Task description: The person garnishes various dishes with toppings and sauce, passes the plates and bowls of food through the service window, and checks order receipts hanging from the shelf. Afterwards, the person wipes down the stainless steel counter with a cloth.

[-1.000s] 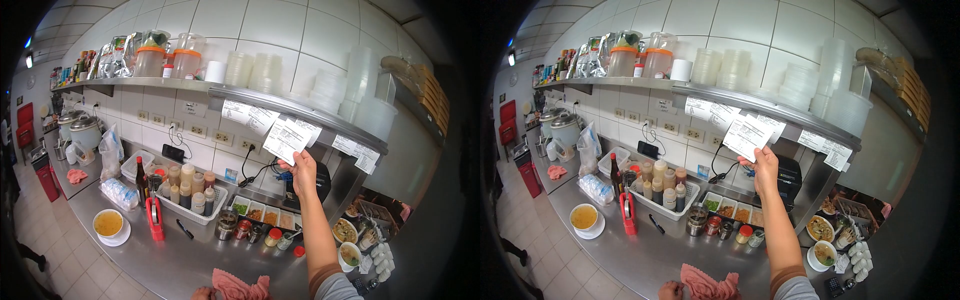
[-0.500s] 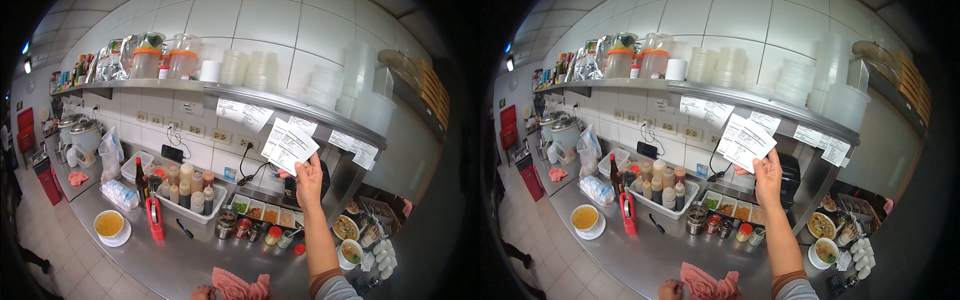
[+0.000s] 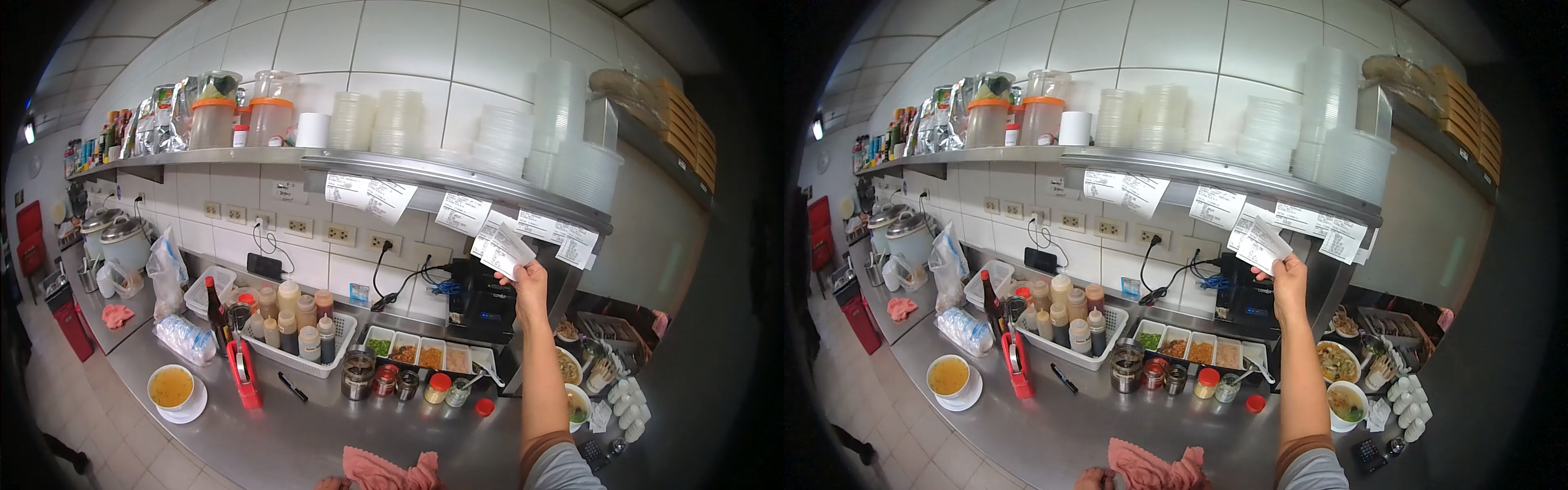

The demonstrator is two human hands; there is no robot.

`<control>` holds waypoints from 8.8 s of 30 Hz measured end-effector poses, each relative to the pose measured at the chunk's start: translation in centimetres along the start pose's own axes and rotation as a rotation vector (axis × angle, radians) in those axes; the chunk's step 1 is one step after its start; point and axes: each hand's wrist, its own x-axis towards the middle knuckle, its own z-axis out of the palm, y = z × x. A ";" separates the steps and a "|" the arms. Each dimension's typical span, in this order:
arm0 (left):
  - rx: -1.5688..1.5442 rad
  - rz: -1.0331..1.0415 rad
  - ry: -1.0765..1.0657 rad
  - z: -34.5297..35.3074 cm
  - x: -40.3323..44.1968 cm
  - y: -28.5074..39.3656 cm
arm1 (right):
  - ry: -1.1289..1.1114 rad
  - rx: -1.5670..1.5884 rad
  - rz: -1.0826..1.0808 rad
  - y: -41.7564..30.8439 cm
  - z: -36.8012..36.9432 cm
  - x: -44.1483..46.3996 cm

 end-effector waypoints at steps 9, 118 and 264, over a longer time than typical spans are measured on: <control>0.018 0.012 0.019 0.4 -0.1 -0.3 | -0.028 -0.083 -0.075 -2.8 -0.5 1.4; 0.048 -0.006 -0.010 0.2 -0.1 -0.3 | -0.057 0.219 -0.053 -1.8 9.2 -0.2; 0.158 0.473 -0.849 32.4 5.8 17.1 | 0.654 0.533 0.868 46.2 -50.6 -0.7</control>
